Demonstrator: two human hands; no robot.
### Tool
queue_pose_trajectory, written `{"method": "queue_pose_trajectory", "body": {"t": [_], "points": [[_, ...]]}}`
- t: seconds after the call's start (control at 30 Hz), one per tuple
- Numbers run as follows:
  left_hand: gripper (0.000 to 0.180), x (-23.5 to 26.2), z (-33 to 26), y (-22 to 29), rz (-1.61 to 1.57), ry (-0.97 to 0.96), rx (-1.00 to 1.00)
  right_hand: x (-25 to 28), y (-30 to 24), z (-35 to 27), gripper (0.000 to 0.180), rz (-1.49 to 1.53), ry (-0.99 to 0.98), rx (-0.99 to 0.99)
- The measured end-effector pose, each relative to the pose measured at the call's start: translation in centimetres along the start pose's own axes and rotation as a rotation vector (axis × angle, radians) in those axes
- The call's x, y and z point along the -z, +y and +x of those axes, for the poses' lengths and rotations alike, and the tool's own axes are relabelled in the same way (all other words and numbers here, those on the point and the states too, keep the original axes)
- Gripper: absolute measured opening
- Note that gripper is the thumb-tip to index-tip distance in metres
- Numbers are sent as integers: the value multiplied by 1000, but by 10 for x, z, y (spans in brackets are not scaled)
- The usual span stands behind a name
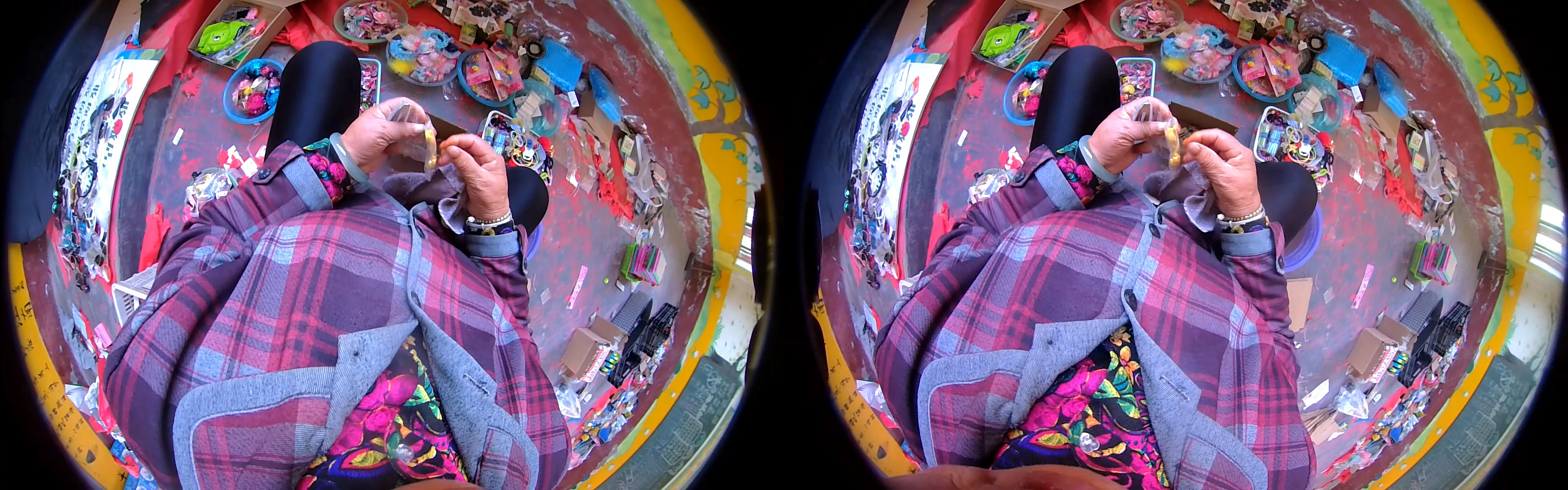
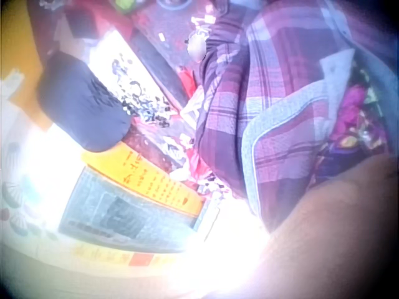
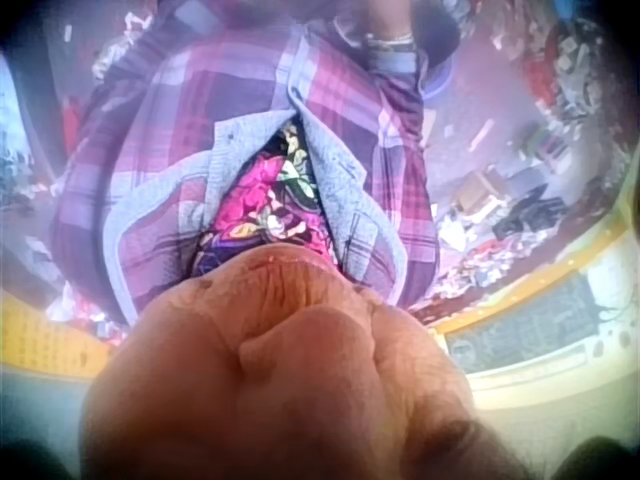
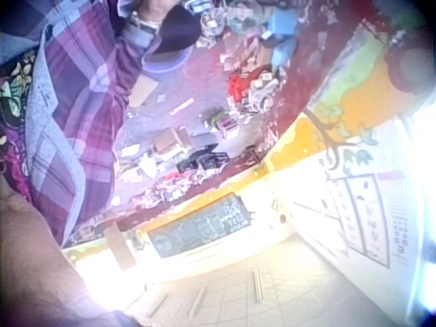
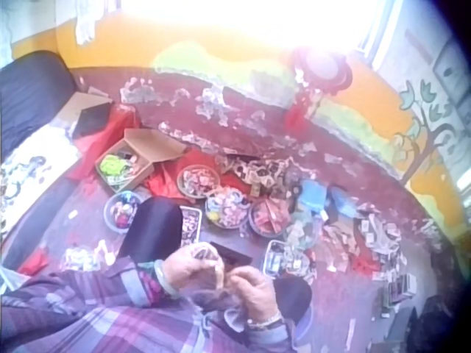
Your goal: The person sits on the floor and wipes small decorative trinkets with a cloth. They pick up items one by one from a plastic tray, wipe them, and place them into a cardboard box. The person handles various small objects, including a yellow duck and a red figurine.
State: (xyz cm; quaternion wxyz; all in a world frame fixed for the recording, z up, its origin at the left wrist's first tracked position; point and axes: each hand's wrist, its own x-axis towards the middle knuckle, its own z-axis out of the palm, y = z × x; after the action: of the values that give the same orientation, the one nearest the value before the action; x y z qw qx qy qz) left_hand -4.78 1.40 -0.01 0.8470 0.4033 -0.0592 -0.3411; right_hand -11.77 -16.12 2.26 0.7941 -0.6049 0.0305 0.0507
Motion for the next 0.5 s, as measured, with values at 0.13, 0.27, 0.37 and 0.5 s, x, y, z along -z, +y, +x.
{"method": "queue_pose_trajectory", "body": {"t": [0.13, 0.27, 0.37, 0.5], "points": [[16, 8, 3, -10, -175, -135, 90, -18, 2, 6, 28, -226, 24, 52], [21, 18, 4, -18, -217, -243, 202, -30, -4, 5, 51, -679, 138, 73], [24, 17, 4, -18, -326, -290, 244, -25, -4, 8, 47, -780, 104, 213], [27, 3, -3, -14, -351, -138, 284, -16, 6, 8, 35, -603, 104, 272]]}}
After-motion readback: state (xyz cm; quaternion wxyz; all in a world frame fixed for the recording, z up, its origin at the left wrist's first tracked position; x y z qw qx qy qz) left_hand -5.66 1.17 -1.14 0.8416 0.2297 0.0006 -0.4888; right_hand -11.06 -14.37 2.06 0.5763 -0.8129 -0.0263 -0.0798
